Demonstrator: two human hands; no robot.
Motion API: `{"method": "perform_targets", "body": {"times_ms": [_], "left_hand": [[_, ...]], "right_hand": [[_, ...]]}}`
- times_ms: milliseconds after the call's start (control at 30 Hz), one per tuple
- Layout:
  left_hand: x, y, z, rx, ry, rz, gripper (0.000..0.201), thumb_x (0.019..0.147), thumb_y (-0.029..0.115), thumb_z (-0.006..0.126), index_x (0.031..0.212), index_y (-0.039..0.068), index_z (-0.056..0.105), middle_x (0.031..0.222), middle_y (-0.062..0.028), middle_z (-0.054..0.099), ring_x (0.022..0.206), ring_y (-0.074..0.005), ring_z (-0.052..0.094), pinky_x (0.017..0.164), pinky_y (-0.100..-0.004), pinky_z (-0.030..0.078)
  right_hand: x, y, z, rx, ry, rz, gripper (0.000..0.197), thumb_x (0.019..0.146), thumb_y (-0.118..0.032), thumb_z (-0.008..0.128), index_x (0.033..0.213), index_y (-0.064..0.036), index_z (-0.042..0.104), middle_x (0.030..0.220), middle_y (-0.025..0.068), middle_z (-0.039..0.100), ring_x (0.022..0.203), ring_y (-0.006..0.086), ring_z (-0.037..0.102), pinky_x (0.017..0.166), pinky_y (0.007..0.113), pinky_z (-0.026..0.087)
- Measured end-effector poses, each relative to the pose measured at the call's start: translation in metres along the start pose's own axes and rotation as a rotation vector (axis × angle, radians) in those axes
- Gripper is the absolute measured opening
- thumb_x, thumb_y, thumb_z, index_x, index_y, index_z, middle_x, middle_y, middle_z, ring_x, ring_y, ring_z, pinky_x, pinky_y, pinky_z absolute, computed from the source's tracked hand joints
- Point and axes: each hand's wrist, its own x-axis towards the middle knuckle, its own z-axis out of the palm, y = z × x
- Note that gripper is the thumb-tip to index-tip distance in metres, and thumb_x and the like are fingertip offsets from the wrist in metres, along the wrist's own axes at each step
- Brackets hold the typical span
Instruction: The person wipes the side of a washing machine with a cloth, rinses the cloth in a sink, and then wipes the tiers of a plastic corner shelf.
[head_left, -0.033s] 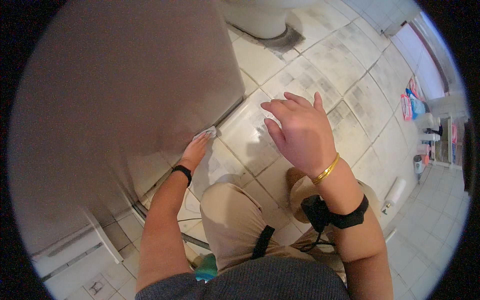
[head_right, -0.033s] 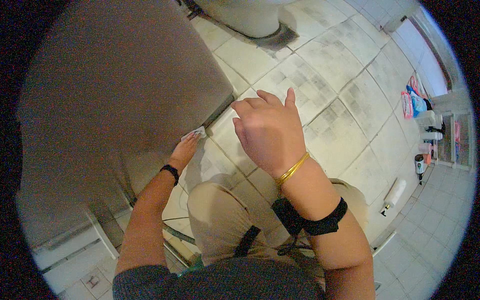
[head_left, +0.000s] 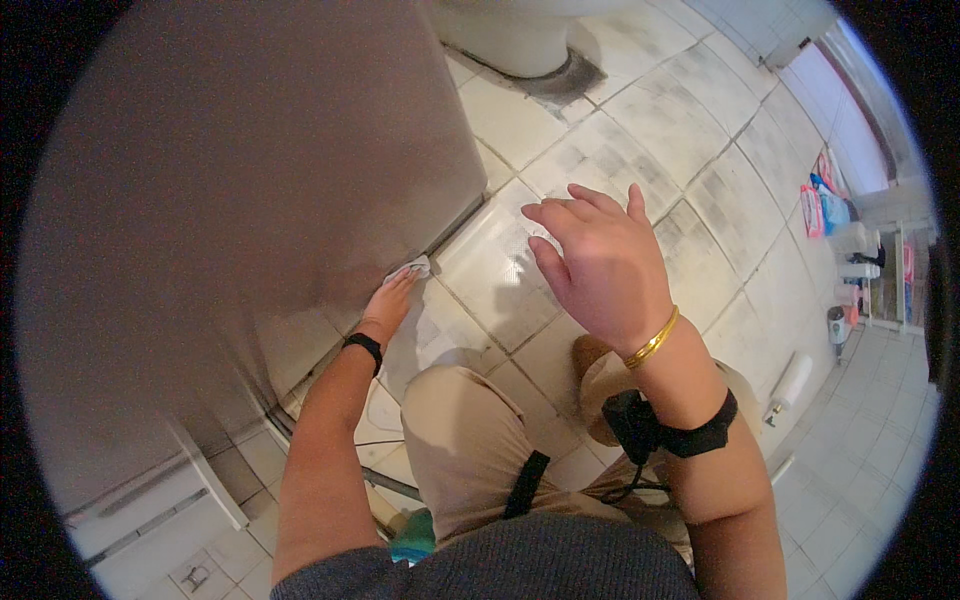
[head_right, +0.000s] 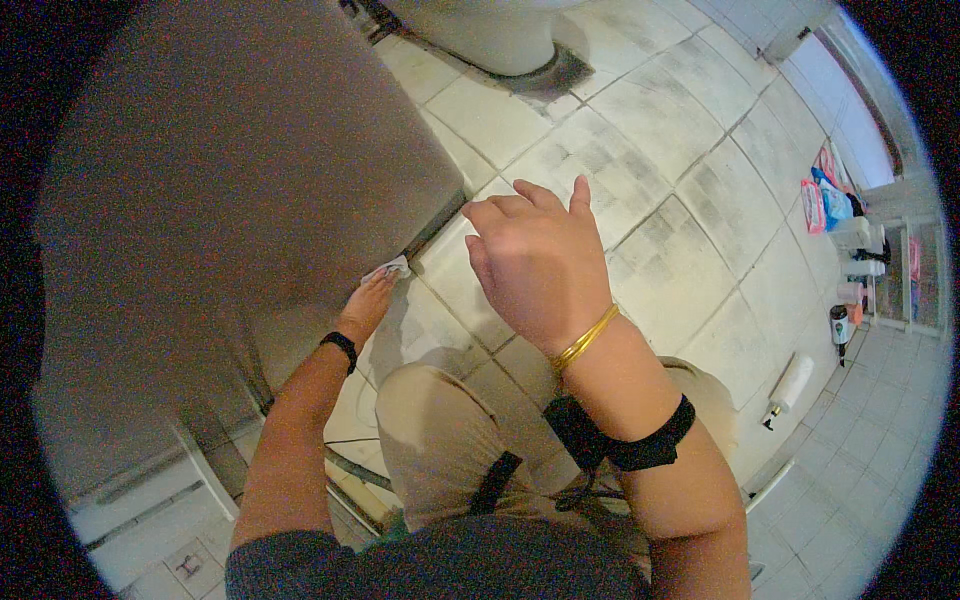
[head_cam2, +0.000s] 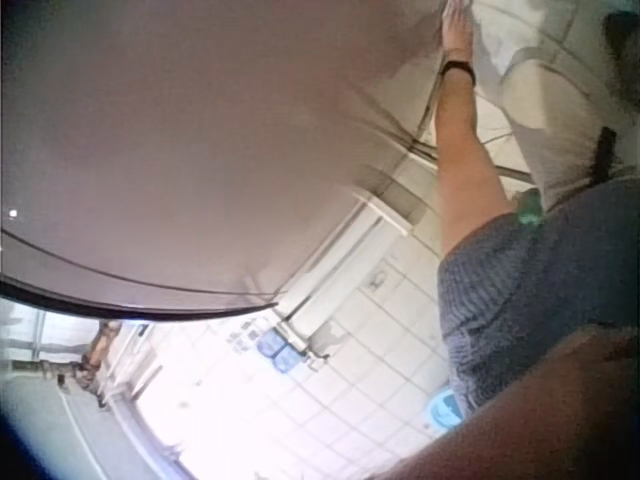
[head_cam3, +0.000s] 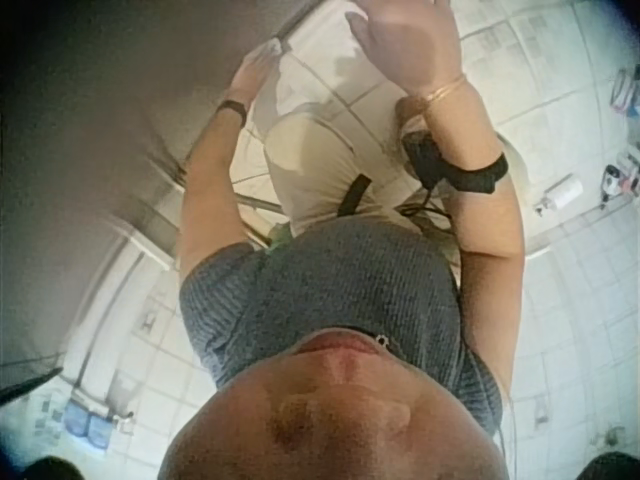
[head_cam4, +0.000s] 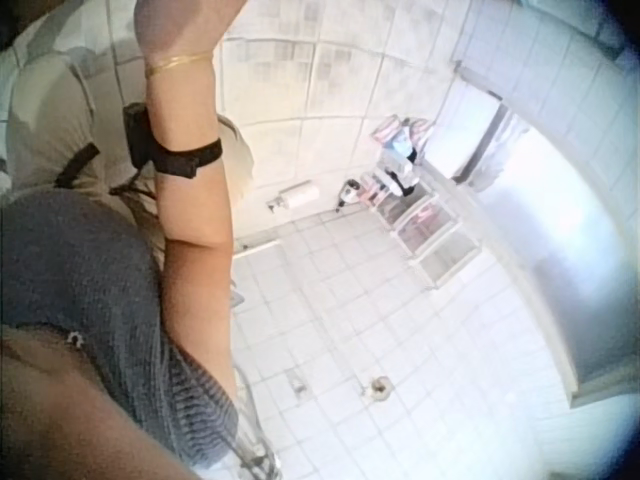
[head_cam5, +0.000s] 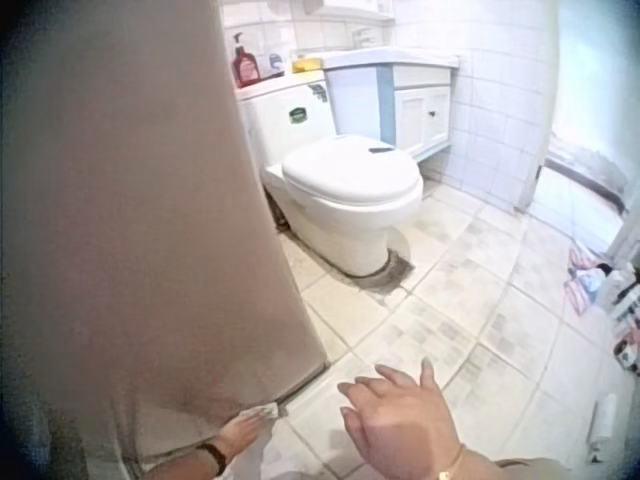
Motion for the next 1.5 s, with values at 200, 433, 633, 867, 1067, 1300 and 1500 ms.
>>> {"method": "perform_targets", "body": {"times_ms": [200, 433, 633, 867, 1067, 1300, 1500], "left_hand": [[0.038, -0.01, -0.047, 0.006, -0.014, 0.014, 0.052, 0.098, 0.024, 0.042, 0.146, 0.003, 0.042, 0.159, -0.0073, 0.031, 0.149, -0.0197, 0.019, 0.124, -0.0396, 0.003], [0.122, -0.045, -0.086, -0.117, 0.176, -0.185, 0.049, 0.096, 0.025, 0.042, 0.14, 0.003, 0.051, 0.158, -0.0072, 0.034, 0.149, -0.0186, 0.02, 0.123, -0.0382, 0.003], [0.115, -0.046, -0.091, -0.102, 0.162, -0.206, 0.046, 0.098, 0.026, 0.043, 0.137, 0.005, 0.056, 0.16, -0.0083, 0.03, 0.151, -0.0219, 0.016, 0.123, -0.041, 0.001], [0.082, -0.033, -0.062, 0.018, 0.245, -0.126, 0.053, 0.099, 0.022, 0.038, 0.147, 0.001, 0.04, 0.162, -0.007, 0.024, 0.151, -0.0204, 0.012, 0.124, -0.041, 0.001], [0.14, -0.056, -0.096, -0.117, 0.184, -0.165, 0.052, 0.098, 0.025, 0.04, 0.144, 0.001, 0.045, 0.158, -0.0084, 0.033, 0.151, -0.0222, 0.013, 0.123, -0.0411, 0.001], [0.171, -0.065, -0.131, 0.067, 0.155, -0.27, 0.05, 0.098, 0.031, 0.044, 0.142, 0.008, 0.051, 0.159, -0.0099, 0.031, 0.151, -0.0288, 0.013, 0.121, -0.0469, -0.007], [0.155, -0.033, -0.065, 0.089, 0.108, -0.142, 0.051, 0.099, 0.033, 0.044, 0.144, 0.009, 0.048, 0.16, -0.0089, 0.029, 0.151, -0.0279, 0.015, 0.121, -0.0477, -0.005]], "right_hand": [[-0.008, 0.02, -0.01, -0.043, -0.006, 0.056, 0.024, 0.089, -0.021, 0.062, 0.11, -0.0116, 0.066, 0.109, 0.0058, 0.07, 0.117, 0.0315, 0.059, 0.102, 0.067, 0.037], [-0.011, 0.019, -0.014, -0.057, -0.059, 0.103, 0.02, 0.089, -0.022, 0.062, 0.107, -0.013, 0.066, 0.112, 0.0048, 0.069, 0.12, 0.03, 0.058, 0.104, 0.066, 0.035], [-0.008, 0.02, -0.015, -0.045, -0.093, 0.104, 0.02, 0.09, -0.022, 0.061, 0.107, -0.0117, 0.065, 0.112, 0.0054, 0.068, 0.121, 0.0301, 0.057, 0.105, 0.066, 0.034], [-0.008, 0.033, -0.019, -0.03, -0.047, 0.112, 0.022, 0.091, -0.022, 0.06, 0.109, -0.0116, 0.065, 0.112, 0.0055, 0.068, 0.122, 0.0303, 0.056, 0.105, 0.066, 0.034], [-0.013, 0.04, -0.023, -0.04, -0.095, 0.145, 0.022, 0.091, -0.022, 0.059, 0.11, -0.0123, 0.065, 0.115, 0.0053, 0.068, 0.124, 0.03, 0.055, 0.107, 0.066, 0.031], [-0.014, 0.038, -0.02, -0.078, -0.155, 0.147, 0.023, 0.092, -0.023, 0.058, 0.112, -0.0126, 0.064, 0.118, 0.0052, 0.067, 0.125, 0.0304, 0.054, 0.107, 0.066, 0.03], [-0.007, 0.027, -0.008, -0.048, -0.135, 0.133, 0.022, 0.092, -0.023, 0.058, 0.111, -0.0125, 0.064, 0.117, 0.0053, 0.067, 0.126, 0.0297, 0.053, 0.108, 0.066, 0.03]]}}
